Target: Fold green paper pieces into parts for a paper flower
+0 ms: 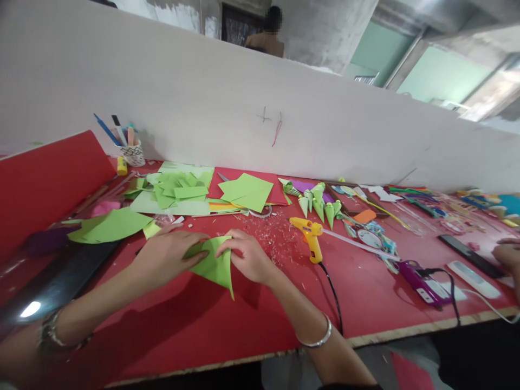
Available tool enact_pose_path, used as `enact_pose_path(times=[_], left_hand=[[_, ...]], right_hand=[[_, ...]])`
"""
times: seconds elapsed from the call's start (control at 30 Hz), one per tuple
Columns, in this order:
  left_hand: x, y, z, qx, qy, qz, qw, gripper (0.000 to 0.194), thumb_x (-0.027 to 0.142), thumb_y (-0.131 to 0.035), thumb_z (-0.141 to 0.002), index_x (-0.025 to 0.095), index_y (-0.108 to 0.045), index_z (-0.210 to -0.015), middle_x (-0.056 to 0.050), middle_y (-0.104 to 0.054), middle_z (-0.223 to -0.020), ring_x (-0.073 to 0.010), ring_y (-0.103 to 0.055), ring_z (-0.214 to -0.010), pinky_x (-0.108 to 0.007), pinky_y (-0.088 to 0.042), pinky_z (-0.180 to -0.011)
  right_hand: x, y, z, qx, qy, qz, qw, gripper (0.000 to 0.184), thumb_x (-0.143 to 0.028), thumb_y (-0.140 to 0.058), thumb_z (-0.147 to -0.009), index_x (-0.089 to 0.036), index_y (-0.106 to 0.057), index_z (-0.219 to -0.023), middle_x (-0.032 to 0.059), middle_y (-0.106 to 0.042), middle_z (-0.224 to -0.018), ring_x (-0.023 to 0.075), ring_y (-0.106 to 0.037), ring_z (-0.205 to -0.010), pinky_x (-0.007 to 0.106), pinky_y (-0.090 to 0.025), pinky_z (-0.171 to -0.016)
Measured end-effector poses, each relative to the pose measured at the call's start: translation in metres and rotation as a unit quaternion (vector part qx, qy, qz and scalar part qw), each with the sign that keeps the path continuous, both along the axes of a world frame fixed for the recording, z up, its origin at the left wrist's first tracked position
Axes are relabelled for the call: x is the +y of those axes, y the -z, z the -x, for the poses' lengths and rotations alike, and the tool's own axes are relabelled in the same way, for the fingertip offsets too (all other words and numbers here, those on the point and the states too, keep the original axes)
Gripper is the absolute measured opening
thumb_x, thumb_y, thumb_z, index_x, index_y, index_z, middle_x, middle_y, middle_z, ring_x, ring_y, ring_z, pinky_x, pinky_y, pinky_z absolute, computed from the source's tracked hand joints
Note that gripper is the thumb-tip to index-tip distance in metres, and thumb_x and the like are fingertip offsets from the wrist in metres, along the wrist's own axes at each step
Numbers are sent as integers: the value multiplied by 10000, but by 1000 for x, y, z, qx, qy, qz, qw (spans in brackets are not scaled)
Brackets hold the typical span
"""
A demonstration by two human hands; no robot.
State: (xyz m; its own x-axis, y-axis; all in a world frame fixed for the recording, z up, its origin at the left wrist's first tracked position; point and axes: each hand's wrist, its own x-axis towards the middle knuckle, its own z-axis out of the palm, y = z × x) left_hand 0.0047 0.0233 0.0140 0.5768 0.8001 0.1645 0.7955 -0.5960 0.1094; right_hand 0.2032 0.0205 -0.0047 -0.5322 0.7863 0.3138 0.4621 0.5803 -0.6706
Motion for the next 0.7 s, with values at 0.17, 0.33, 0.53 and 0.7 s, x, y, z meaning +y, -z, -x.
enact_pose_path(times=[0.17, 0.33, 0.53, 0.7], left_hand=[[1, 6, -8, -25, -16, 39, 999, 181, 218, -369, -827, 173, -543, -842, -58, -617, -732, -208, -577, -653, -287, -382, -563], [4, 17, -10, -123, -24, 113, 986, 179, 182, -276, -846, 178, -455, -842, -31, -571, -721, -173, -551, -655, -264, -377, -567], [3, 23, -9, -150, -39, 111, 982, 246, 277, -248, -883, 189, -434, -748, 24, -453, -571, -136, -453, -516, -237, -289, -484], [3, 27, -10, -184, -45, 117, 975, 278, 322, -297, -876, 186, -422, -668, 38, -430, -567, -114, -425, -520, -225, -259, -489]], right_hand=[[0, -1, 4, 30, -6, 60, 998, 375, 3, -326, -725, -200, -620, -840, 8, -555, -838, 124, -529, -801, 262, -415, -737], [0, 0, 4, 81, -5, 130, 988, 326, -70, -317, -776, -194, -599, -883, 10, -586, -864, 125, -529, -805, 268, -408, -746], [-3, 7, 14, 180, 93, 228, 952, 145, -303, -480, -782, -191, -498, -873, -29, -493, -666, 99, -466, -581, 218, -383, -558], [-9, 10, 23, 244, 108, 300, 916, 220, -259, -493, -774, -201, -444, -981, -66, -419, -594, 89, -442, -537, 211, -373, -547]])
